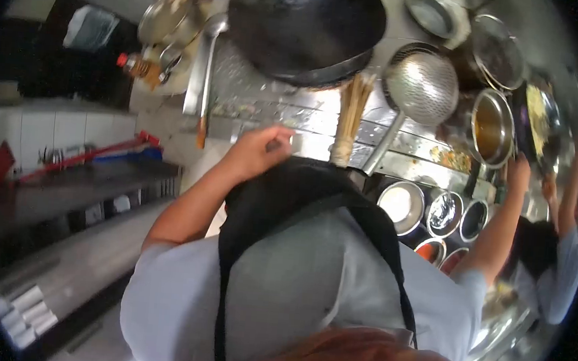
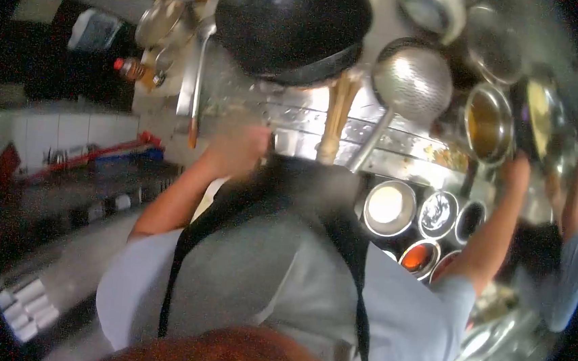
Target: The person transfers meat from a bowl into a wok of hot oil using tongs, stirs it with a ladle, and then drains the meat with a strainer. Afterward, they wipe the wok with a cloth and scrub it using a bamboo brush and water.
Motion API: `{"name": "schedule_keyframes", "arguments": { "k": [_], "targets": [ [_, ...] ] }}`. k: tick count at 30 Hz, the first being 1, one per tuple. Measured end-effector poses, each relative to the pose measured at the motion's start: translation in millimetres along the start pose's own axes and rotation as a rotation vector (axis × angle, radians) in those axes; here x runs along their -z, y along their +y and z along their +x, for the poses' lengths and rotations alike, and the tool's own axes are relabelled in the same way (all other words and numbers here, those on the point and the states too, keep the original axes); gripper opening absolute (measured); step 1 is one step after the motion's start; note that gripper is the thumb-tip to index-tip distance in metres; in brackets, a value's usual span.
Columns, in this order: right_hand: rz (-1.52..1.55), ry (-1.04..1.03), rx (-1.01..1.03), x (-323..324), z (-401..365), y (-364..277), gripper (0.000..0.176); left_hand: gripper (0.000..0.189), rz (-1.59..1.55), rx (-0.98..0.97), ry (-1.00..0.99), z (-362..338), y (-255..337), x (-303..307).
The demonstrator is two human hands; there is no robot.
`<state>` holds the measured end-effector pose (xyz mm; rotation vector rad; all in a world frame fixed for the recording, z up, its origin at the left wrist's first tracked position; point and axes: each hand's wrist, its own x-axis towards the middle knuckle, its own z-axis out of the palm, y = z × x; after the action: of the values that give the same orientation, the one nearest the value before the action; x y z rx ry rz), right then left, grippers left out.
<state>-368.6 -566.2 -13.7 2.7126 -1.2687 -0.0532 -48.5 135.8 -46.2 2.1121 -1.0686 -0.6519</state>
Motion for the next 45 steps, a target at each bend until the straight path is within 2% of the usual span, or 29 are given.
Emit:
{"name": "schedule_keyframes", "arguments": {
  "k": [2, 4, 6, 7, 9, 10, 11, 13, 14, 16, 17, 19, 20, 21, 23, 24, 26, 27, 29, 30, 31, 32, 33, 35, 37, 38, 39, 41, 45],
  "targets": [
    [0.097, 0.050, 0.039, 2, -25, -27, 0.046, 0.032, -0.121, 0.342, 0.223, -8, 12, 21],
    [0.195, 0.078, 0.068, 21, -44, -93, 0.047, 0.033, -0.029, 0.417, 0.453, -22, -41, 21],
    [0.422, -0.104, 0.048, 52, -78, -171, 0.045, 0.032, 0.029, 0.556, 0.591, -37, -88, 23],
    [0.528, -0.044, 0.141, 56, -91, -209, 0.045, 0.032, 0.026, 0.574, 0.578, -42, -102, 24],
    [0.415, -0.209, 0.186, 41, -87, -259, 0.048, 0.033, -0.023, 0.664, 0.523, -47, -121, 23],
    [0.555, -0.174, 0.248, 54, -98, -305, 0.046, 0.037, 0.113, 0.740, 0.426, -41, -108, 25],
    [0.494, -0.100, 0.306, 73, -110, -350, 0.039, 0.037, 0.101, 0.732, 0.415, -39, -109, 14],
    [0.471, -0.240, 0.271, 84, -113, -409, 0.041, 0.041, 0.169, 0.394, 0.416, -31, -111, -9],
    [0.468, -0.182, 0.375, 64, -105, -418, 0.042, 0.041, 0.157, 0.381, 0.409, -21, -104, -15],
    [0.254, -0.271, 0.330, 76, -109, -458, 0.040, 0.040, 0.415, 0.481, 0.034, -4, -87, -19],
    [0.246, -0.265, 0.312, 82, -114, -469, 0.040, 0.040, 0.410, 0.461, 0.029, 1, -89, -23],
    [0.260, -0.231, 0.303, 91, -124, -478, 0.044, 0.037, 0.406, 0.368, -0.071, 11, -94, -28],
    [0.156, -0.094, 0.353, 101, -136, -479, 0.042, 0.036, 0.360, 0.322, -0.046, 11, -91, -23],
    [0.152, -0.082, 0.337, 114, -150, -478, 0.042, 0.036, 0.362, 0.303, -0.045, 11, -94, -22],
    [0.486, 0.221, 0.320, 155, -196, -484, 0.038, 0.038, 0.136, 0.216, 0.064, 4, -108, -21],
    [0.571, 0.200, 0.490, 148, -210, -481, 0.042, 0.038, 0.138, 0.201, 0.058, 0, -103, -10],
    [0.663, 0.140, 0.817, 153, -239, -491, 0.055, 0.037, -0.361, 0.273, 0.037, -9, -76, 23],
    [0.671, 0.098, 0.970, 167, -257, -512, 0.061, 0.037, -0.353, 0.260, 0.010, -10, -66, 36],
    [0.593, 0.159, 1.113, 172, -264, -532, 0.067, 0.034, -0.455, -0.037, -0.170, 2, -39, 63],
    [0.678, 0.084, 1.108, 174, -260, -532, 0.069, 0.035, -0.521, -0.067, -0.218, 9, -16, 81],
    [0.757, 0.020, 1.094, 175, -256, -528, 0.070, 0.035, -0.587, -0.107, -0.275, 13, 4, 93],
    [0.763, -0.027, 0.972, 179, -253, -521, 0.060, 0.035, -1.001, 0.021, -0.299, 15, 12, 100],
    [0.800, 0.021, 0.896, 183, -248, -511, 0.046, 0.042, -1.102, -0.153, -0.298, 21, 16, 102],
    [0.792, 0.065, 0.655, 185, -246, -489, 0.036, 0.045, -1.354, -0.161, -0.341, 29, 42, 92],
    [0.755, 0.025, 0.543, 189, -244, -464, 0.034, 0.049, -0.791, -0.158, -0.199, 37, 66, 83],
    [0.870, 0.092, 0.599, 182, -240, -452, 0.035, 0.044, -0.664, -0.094, -0.244, 47, 76, 79],
    [0.983, 0.160, 0.668, 178, -235, -438, 0.035, 0.044, -0.657, -0.114, -0.259, 57, 86, 72],
    [1.076, -0.193, 0.434, 191, -221, -405, 0.033, 0.039, -0.742, -0.192, -0.183, 78, 105, 56],
    [1.124, 0.094, 0.120, 178, -154, -304, 0.040, 0.037, -0.692, -0.224, -0.096, 104, 124, 51]
  ]
}}
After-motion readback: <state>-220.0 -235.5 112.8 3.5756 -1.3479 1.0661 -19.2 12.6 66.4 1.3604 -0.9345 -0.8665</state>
